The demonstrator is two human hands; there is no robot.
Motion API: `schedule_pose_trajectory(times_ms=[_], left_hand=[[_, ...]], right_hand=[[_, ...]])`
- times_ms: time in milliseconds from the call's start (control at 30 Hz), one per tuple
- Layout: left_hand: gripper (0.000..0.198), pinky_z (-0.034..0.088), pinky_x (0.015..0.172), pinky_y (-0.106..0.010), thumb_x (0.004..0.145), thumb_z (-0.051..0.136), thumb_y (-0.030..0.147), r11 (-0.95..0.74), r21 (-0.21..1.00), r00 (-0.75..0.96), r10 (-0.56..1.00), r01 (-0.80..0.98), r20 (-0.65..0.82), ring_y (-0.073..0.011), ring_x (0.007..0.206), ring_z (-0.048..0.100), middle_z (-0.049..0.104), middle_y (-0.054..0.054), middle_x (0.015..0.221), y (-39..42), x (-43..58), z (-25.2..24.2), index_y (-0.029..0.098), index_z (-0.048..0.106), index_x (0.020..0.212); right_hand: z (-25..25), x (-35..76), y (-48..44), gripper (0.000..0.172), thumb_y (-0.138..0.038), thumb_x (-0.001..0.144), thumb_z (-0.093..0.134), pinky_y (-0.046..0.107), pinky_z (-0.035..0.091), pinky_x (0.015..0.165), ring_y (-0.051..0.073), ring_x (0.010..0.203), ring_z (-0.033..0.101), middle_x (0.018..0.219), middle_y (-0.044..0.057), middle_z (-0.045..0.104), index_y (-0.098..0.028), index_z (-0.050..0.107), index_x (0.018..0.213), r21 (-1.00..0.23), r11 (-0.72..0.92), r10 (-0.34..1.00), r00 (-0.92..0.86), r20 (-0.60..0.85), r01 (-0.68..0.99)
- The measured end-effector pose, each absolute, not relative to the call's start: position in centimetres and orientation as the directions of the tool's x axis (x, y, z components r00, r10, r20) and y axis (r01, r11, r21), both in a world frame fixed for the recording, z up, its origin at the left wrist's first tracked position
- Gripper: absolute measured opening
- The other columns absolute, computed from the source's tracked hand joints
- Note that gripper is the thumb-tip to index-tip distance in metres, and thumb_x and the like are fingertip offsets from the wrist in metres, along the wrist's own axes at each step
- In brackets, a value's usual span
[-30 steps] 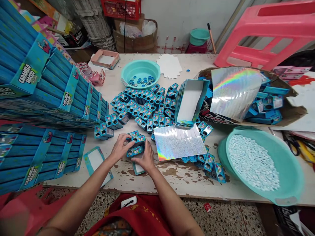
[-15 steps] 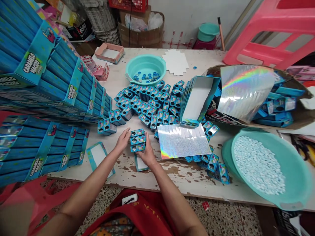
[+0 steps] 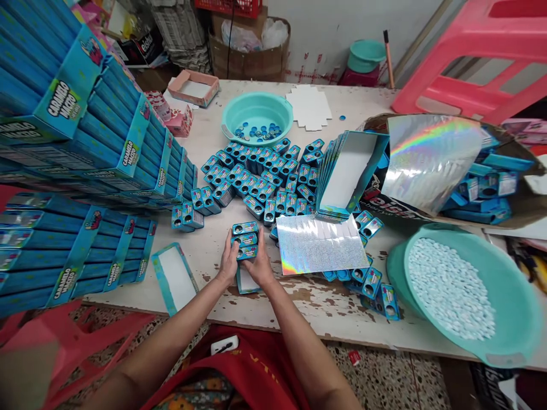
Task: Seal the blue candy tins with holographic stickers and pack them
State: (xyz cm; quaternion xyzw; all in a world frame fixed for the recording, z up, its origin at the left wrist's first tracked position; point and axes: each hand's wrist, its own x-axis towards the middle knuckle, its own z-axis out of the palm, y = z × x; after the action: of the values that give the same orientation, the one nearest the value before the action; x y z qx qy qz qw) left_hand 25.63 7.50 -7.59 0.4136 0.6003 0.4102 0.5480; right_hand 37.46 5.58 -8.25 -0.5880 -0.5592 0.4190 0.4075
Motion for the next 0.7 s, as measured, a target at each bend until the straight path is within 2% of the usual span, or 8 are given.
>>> schedule_pose_trajectory(times_ms=[100,200,267,333,433,500,600,700], left_hand=[[0.064,0.025,0.113,-0.031,0.09,0.037,0.049,0.232,0.958,-0.021,0.973,0.169,-0.232,-0.0184,0.14,0.022,0.02,-0.003,0.154,7.7,26.1,-7.0,0.024,0.018,0.146],[0.066,0.016,0.116,-0.033,0.089,0.041,0.045,0.123,0.94,0.067,0.986,0.317,-0.152,-0.0188,0.142,0.012,0.01,-0.005,0.156,8.1,25.9,-6.4,0.021,0.019,0.146],[0.065,0.018,0.116,-0.033,0.09,0.041,0.044,0.101,0.919,0.085,0.986,0.382,-0.143,-0.0183,0.141,0.016,0.015,-0.007,0.155,8.8,24.7,-5.9,0.02,0.018,0.146],[0.064,0.021,0.114,-0.034,0.089,0.042,0.043,0.101,0.871,-0.049,0.995,0.48,-0.088,-0.0185,0.139,0.024,0.025,-0.009,0.151,10.1,22.3,-5.3,0.02,0.019,0.144],[0.073,0.022,0.112,-0.043,0.083,0.052,0.044,0.291,0.694,-0.454,0.889,0.658,0.058,-0.0265,0.137,0.027,0.03,-0.016,0.147,13.5,18.0,-4.1,0.017,0.019,0.143],[0.084,0.028,0.107,-0.051,0.075,0.06,0.043,0.487,0.558,-0.598,0.801,0.672,0.021,-0.0345,0.133,0.03,0.033,-0.022,0.142,16.1,15.6,-3.6,0.014,0.019,0.142],[0.093,0.038,0.096,-0.053,0.066,0.067,0.04,0.611,0.403,-0.613,0.777,0.681,-0.142,-0.0408,0.127,0.036,0.039,-0.025,0.134,18.7,13.6,-3.3,0.013,0.02,0.142],[0.096,0.039,0.095,-0.049,0.062,0.07,0.036,0.557,0.361,-0.534,0.828,0.748,-0.171,-0.0381,0.123,0.041,0.044,-0.022,0.131,18.0,12.5,-3.5,0.015,0.021,0.142]], right_hand=[[-10.2,37.8,5.5,0.109,-0.024,0.067,0.07,0.044,0.025,0.111,0.026,0.14,0.019,0.153,0.013,0.015,-0.018,-0.004,0.147,-0.931,-0.093,0.996,0.05,-0.081,0.354],[-11.7,38.0,5.3,0.095,-0.024,0.071,0.066,0.043,0.032,0.108,0.026,0.134,0.033,0.148,0.014,0.03,-0.018,0.009,0.147,-0.911,-0.091,0.996,0.024,-0.089,0.402],[-12.3,38.1,5.3,0.087,-0.024,0.073,0.064,0.043,0.034,0.105,0.027,0.131,0.038,0.146,0.014,0.035,-0.018,0.016,0.146,-0.878,-0.08,0.997,0.058,-0.06,0.472],[-12.8,38.1,5.3,0.081,-0.026,0.074,0.063,0.045,0.036,0.104,0.029,0.128,0.041,0.143,0.014,0.039,-0.018,0.023,0.144,-0.83,-0.064,0.997,0.072,-0.029,0.554],[-13.3,38.2,5.4,0.075,-0.029,0.077,0.061,0.048,0.037,0.101,0.03,0.126,0.043,0.141,0.014,0.043,-0.018,0.027,0.143,-0.773,-0.038,0.997,0.074,0.011,0.633],[-13.5,38.2,5.4,0.073,-0.03,0.078,0.06,0.05,0.037,0.099,0.031,0.125,0.044,0.141,0.014,0.043,-0.019,0.027,0.143,-0.748,-0.027,0.996,0.08,0.035,0.663],[-13.5,38.2,5.1,0.075,-0.033,0.081,0.058,0.051,0.037,0.1,0.031,0.128,0.04,0.143,0.014,0.038,-0.02,0.021,0.145,-0.744,0.005,0.995,0.07,0.07,0.668],[-13.2,38.3,3.7,0.075,-0.036,0.085,0.054,0.05,0.035,0.104,0.029,0.134,0.032,0.147,0.015,0.031,-0.019,0.014,0.147,-0.77,0.005,0.991,0.101,0.09,0.638]])
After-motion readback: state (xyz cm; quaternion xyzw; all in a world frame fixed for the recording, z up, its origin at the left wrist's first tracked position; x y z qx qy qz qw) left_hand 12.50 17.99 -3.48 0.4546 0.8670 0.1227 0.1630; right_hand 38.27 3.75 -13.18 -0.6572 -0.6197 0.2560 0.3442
